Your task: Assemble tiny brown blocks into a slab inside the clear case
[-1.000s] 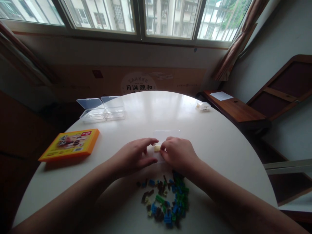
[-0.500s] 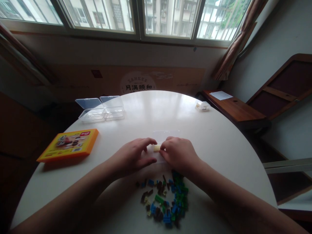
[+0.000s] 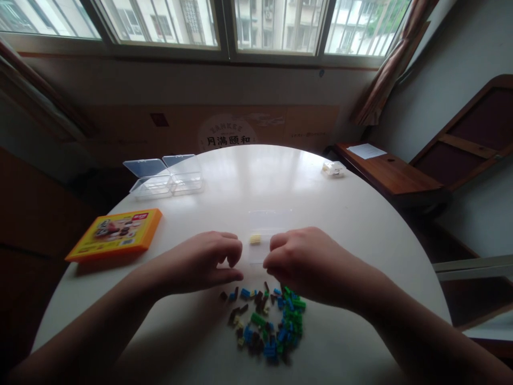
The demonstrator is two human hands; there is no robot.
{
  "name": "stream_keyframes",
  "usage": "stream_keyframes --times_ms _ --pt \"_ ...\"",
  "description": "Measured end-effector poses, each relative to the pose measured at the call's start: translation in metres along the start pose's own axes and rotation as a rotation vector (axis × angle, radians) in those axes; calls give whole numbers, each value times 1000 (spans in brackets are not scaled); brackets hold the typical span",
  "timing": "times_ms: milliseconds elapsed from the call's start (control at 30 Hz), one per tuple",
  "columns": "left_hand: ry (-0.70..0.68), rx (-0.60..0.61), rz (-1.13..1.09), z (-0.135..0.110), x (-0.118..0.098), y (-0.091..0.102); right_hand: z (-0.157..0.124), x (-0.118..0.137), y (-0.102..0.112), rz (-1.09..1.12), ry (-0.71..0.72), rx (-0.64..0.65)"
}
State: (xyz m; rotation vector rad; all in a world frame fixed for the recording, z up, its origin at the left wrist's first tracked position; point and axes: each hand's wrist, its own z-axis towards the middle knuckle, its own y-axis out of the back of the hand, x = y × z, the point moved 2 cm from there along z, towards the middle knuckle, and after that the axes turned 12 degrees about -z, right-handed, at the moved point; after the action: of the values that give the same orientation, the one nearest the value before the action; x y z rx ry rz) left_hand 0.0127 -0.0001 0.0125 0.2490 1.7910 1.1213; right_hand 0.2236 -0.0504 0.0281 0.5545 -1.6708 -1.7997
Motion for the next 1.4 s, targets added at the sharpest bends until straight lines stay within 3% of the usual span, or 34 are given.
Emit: stream_keyframes --times_ms 133,267,467,767,1400 --pt "-48 68 -6 3 -6 -8 -4 11 2 -15 155 160" --pt "-88 99 -52 4 -9 -14 -6 13 1 -1 171 236" --pt "-141 120 -91 5 -13 -17 -7 15 1 64 181 254" --pt "-154 123 -78 5 -17 -21 -5 18 -9 -19 266 265" --pt "-145 82 -5 7 -19 -26 -7 19 -14 58 256 226"
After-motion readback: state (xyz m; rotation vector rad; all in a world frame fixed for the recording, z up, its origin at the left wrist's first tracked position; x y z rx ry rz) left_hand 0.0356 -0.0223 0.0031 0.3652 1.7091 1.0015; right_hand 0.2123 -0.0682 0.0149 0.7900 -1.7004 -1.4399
